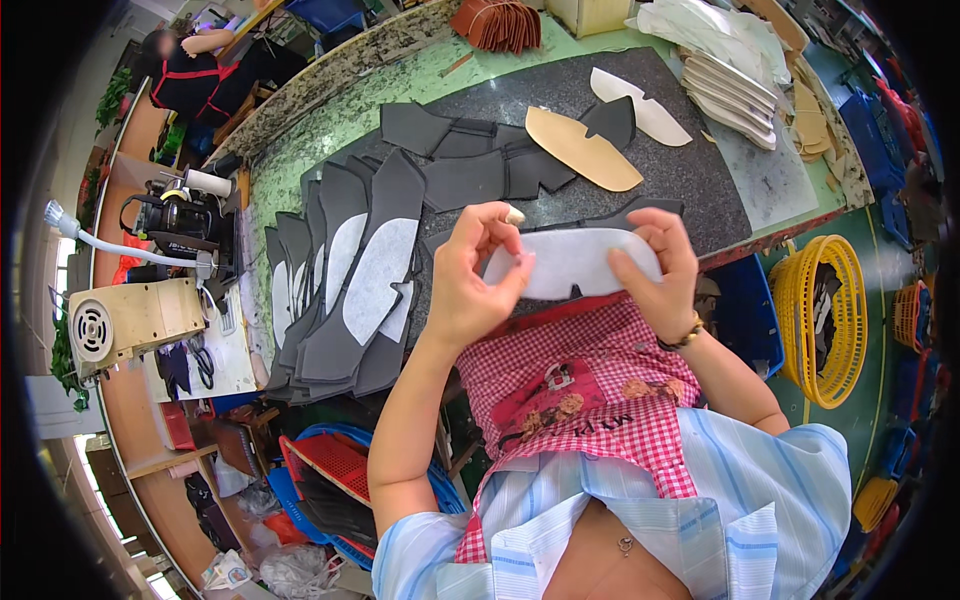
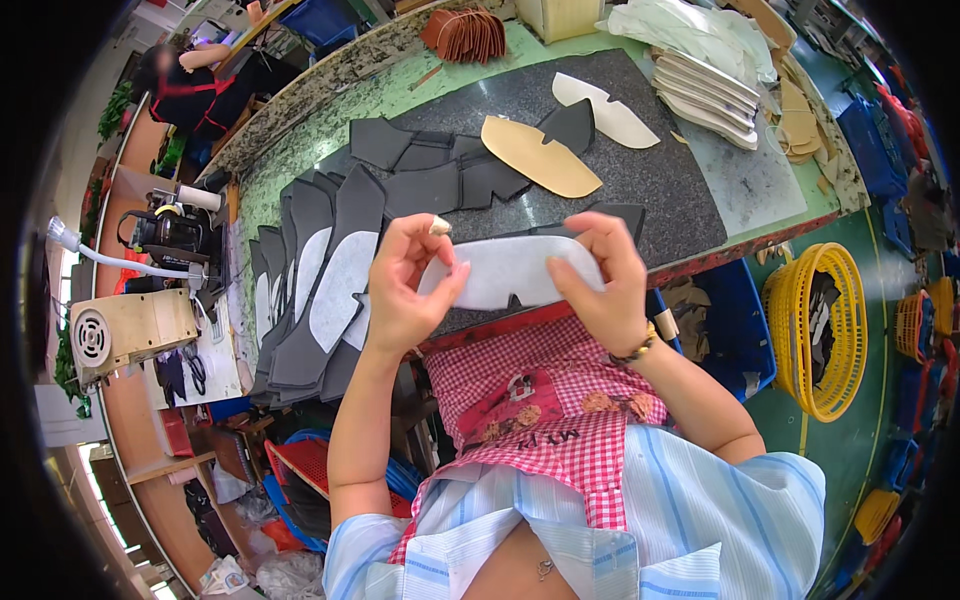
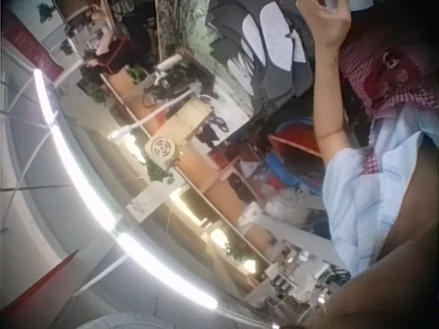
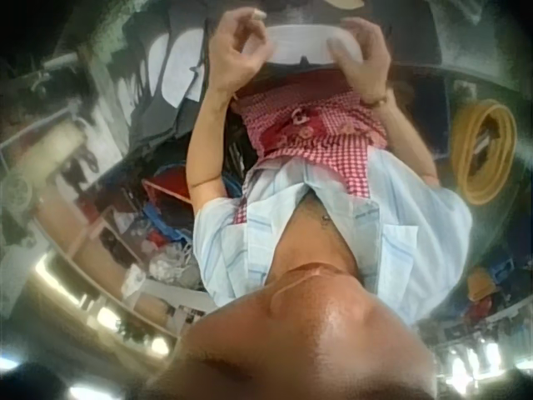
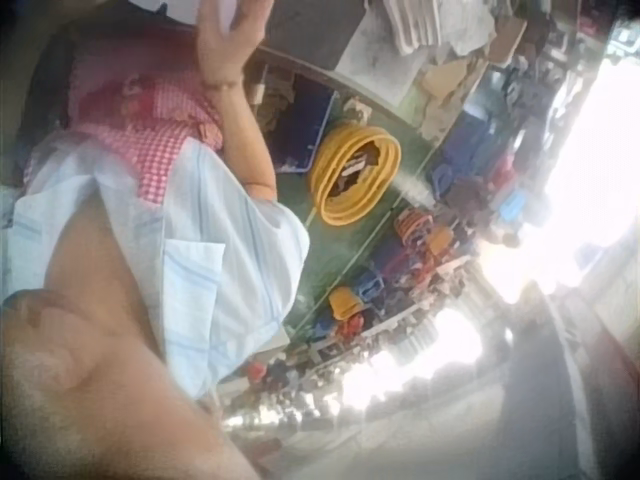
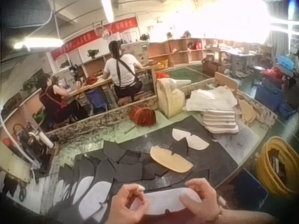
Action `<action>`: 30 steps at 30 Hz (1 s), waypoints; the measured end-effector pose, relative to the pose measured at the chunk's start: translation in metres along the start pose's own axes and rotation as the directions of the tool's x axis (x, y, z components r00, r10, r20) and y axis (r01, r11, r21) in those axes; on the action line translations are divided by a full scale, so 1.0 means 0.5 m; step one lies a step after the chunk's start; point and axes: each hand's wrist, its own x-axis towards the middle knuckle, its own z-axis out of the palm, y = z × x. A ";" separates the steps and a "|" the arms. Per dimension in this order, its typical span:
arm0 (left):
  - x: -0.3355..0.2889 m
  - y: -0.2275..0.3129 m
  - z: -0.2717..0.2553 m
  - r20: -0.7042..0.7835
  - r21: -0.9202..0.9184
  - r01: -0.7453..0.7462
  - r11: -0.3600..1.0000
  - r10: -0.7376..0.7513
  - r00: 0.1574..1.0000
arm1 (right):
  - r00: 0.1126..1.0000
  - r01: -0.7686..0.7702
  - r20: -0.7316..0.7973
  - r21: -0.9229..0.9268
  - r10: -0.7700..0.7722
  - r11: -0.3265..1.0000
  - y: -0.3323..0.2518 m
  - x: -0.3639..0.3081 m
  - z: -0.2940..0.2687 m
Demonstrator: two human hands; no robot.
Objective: The person is manually applying adhesive or backing material to cut pieces of shoe uppers at a factory workbench.
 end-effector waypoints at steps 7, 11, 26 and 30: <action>0.008 -0.100 0.006 0.003 -0.093 0.056 0.994 -0.056 0.998 | 0.997 0.071 0.007 -0.280 -0.072 0.957 0.065 0.007 0.023; 0.018 -0.110 0.014 0.037 0.122 0.040 0.992 -0.045 0.998 | 0.995 0.074 0.098 -0.438 -0.035 0.896 0.062 0.015 0.022; -0.006 0.041 -0.017 0.043 0.623 -0.058 0.780 0.040 0.998 | 0.930 0.357 0.347 -0.788 -0.119 0.502 0.075 0.267 -0.015; -0.068 0.008 -0.221 -0.313 0.915 0.239 0.324 0.197 0.929 | 0.869 0.474 0.162 -0.548 -0.468 0.690 -0.018 0.227 0.000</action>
